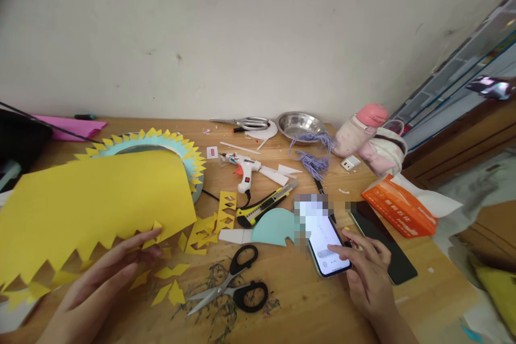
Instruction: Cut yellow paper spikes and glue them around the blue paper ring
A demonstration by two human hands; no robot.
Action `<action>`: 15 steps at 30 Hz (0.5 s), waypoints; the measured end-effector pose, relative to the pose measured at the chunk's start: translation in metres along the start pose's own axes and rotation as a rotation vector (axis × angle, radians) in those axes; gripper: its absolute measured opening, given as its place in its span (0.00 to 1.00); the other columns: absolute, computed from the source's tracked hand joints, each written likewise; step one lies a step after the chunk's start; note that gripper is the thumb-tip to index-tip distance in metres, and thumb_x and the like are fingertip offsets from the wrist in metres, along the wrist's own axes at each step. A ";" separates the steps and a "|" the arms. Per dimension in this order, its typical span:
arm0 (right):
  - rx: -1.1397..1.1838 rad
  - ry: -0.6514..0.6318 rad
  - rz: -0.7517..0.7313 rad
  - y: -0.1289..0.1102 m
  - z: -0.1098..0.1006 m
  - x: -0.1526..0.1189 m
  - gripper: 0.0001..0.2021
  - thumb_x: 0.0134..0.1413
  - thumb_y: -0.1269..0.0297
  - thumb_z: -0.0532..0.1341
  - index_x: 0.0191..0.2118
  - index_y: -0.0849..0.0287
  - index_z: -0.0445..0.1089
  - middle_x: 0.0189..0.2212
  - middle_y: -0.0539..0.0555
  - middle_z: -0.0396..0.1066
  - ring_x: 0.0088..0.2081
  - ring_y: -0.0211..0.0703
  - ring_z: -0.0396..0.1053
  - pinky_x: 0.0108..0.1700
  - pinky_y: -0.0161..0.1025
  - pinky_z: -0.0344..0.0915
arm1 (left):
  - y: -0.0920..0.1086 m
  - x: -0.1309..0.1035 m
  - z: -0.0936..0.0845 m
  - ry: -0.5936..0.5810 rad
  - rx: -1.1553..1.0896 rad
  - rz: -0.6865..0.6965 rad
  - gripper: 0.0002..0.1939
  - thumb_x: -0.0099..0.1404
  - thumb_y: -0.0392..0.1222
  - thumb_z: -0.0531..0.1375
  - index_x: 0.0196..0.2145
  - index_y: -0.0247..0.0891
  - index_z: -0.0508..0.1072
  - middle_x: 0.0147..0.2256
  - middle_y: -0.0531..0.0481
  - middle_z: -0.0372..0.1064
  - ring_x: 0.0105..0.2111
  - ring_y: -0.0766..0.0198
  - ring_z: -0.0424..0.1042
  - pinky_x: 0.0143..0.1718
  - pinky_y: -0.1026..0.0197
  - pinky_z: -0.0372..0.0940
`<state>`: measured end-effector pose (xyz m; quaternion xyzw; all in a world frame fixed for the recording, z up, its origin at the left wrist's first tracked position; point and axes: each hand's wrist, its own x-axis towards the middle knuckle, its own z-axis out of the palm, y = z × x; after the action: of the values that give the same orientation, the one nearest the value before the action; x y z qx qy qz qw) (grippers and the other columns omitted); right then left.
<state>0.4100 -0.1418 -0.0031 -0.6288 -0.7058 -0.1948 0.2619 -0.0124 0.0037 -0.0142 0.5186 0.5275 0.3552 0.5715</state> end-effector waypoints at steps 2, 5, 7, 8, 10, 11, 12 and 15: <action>0.024 0.038 -0.008 0.001 0.000 -0.002 0.23 0.70 0.53 0.45 0.39 0.51 0.77 0.39 0.55 0.78 0.41 0.51 0.74 0.43 0.48 0.57 | 0.000 0.001 -0.001 -0.030 0.021 -0.012 0.22 0.61 0.62 0.64 0.51 0.58 0.78 0.45 0.54 0.80 0.49 0.56 0.75 0.53 0.62 0.69; 0.037 0.064 -0.006 0.002 -0.002 -0.006 0.22 0.70 0.55 0.44 0.38 0.50 0.76 0.39 0.54 0.77 0.39 0.51 0.74 0.42 0.48 0.57 | 0.000 0.000 -0.001 -0.012 0.020 -0.008 0.22 0.62 0.62 0.63 0.52 0.57 0.77 0.45 0.53 0.80 0.49 0.56 0.75 0.54 0.62 0.68; 0.056 0.062 -0.023 0.003 -0.002 -0.009 0.20 0.70 0.58 0.45 0.38 0.49 0.75 0.35 0.53 0.77 0.39 0.51 0.74 0.41 0.49 0.57 | 0.001 -0.001 0.000 0.010 0.008 -0.004 0.21 0.62 0.62 0.63 0.51 0.58 0.78 0.44 0.54 0.80 0.48 0.57 0.75 0.54 0.63 0.68; 0.069 0.054 -0.040 0.003 -0.001 -0.010 0.20 0.70 0.60 0.45 0.39 0.48 0.74 0.32 0.51 0.77 0.39 0.51 0.75 0.42 0.49 0.57 | 0.002 -0.002 0.001 0.010 0.002 -0.004 0.21 0.62 0.62 0.63 0.51 0.58 0.78 0.44 0.54 0.79 0.48 0.58 0.75 0.54 0.64 0.68; 0.082 0.043 -0.074 0.004 0.000 -0.013 0.18 0.70 0.63 0.45 0.38 0.48 0.73 0.27 0.49 0.75 0.39 0.51 0.75 0.42 0.49 0.57 | 0.002 -0.002 0.001 0.006 -0.002 0.001 0.21 0.62 0.62 0.63 0.51 0.58 0.78 0.44 0.54 0.79 0.48 0.58 0.75 0.54 0.64 0.68; 0.076 0.038 -0.079 0.004 0.001 -0.013 0.18 0.70 0.63 0.45 0.37 0.48 0.72 0.28 0.49 0.76 0.39 0.50 0.75 0.42 0.49 0.57 | 0.002 -0.002 0.001 -0.001 -0.003 0.006 0.21 0.62 0.62 0.63 0.51 0.58 0.78 0.44 0.54 0.79 0.48 0.57 0.75 0.55 0.62 0.68; 0.061 0.032 -0.078 0.004 0.002 -0.014 0.17 0.70 0.63 0.46 0.37 0.49 0.72 0.30 0.50 0.77 0.39 0.50 0.75 0.43 0.49 0.57 | 0.001 -0.001 0.000 -0.009 -0.002 0.012 0.21 0.63 0.62 0.63 0.51 0.58 0.77 0.44 0.54 0.79 0.49 0.57 0.75 0.55 0.61 0.68; 0.016 -0.001 -0.065 0.002 0.004 -0.011 0.18 0.70 0.58 0.46 0.42 0.51 0.73 0.36 0.54 0.79 0.42 0.53 0.75 0.44 0.50 0.56 | -0.002 0.001 -0.003 -0.043 0.011 0.027 0.21 0.63 0.61 0.62 0.52 0.58 0.77 0.45 0.53 0.79 0.49 0.55 0.75 0.56 0.58 0.68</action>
<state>0.4127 -0.1479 -0.0136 -0.6036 -0.7274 -0.1971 0.2600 -0.0157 0.0051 -0.0159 0.5366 0.5099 0.3489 0.5748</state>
